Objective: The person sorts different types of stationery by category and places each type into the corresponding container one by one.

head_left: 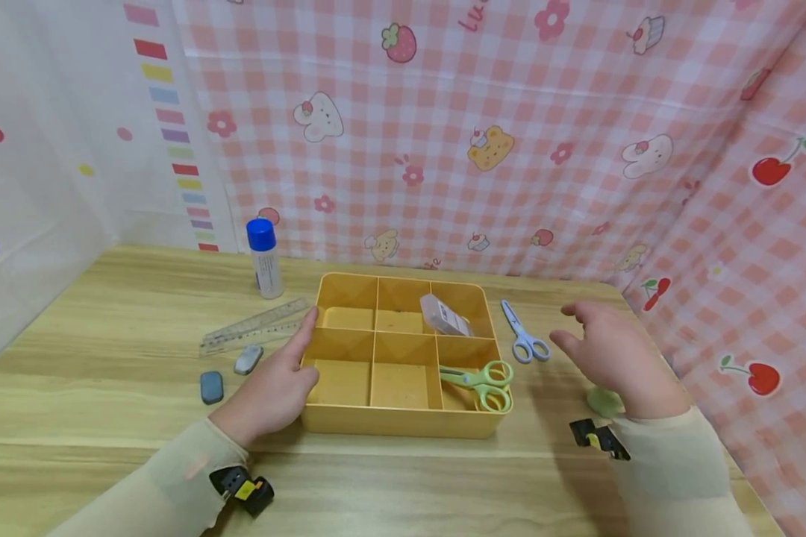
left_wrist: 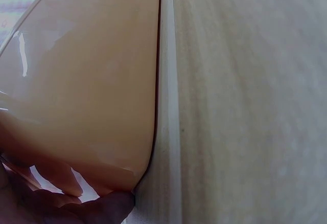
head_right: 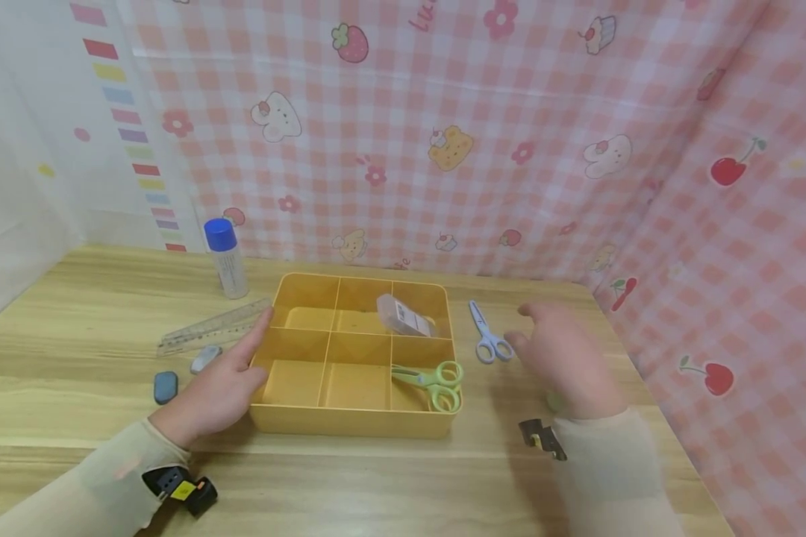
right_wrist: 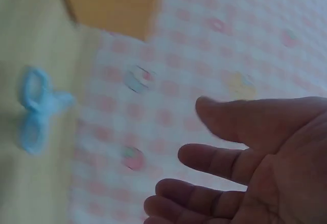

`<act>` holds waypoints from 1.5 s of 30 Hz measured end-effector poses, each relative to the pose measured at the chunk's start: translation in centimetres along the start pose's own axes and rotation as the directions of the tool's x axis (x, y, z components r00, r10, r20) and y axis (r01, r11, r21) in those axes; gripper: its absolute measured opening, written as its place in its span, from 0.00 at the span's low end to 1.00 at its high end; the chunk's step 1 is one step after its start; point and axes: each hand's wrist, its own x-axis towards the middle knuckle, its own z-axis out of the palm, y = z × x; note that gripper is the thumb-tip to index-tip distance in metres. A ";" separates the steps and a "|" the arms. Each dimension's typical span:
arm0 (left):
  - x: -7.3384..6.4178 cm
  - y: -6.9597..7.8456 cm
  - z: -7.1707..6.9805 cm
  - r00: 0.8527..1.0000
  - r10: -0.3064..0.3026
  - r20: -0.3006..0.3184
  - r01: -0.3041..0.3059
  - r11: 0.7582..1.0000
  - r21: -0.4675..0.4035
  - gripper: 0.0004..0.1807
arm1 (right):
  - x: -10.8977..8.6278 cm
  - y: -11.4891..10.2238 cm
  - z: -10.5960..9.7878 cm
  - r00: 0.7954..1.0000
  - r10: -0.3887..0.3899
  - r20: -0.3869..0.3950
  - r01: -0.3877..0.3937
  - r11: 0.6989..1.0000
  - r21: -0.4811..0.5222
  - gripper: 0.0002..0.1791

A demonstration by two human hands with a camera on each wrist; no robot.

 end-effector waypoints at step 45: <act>0.0 -0.1 0.0 1.000 0.007 -0.013 -0.007 1.000 0.024 0.43 | 2.9 0.4 5.8 0.963 -0.078 0.258 0.094 0.994 -0.047 0.18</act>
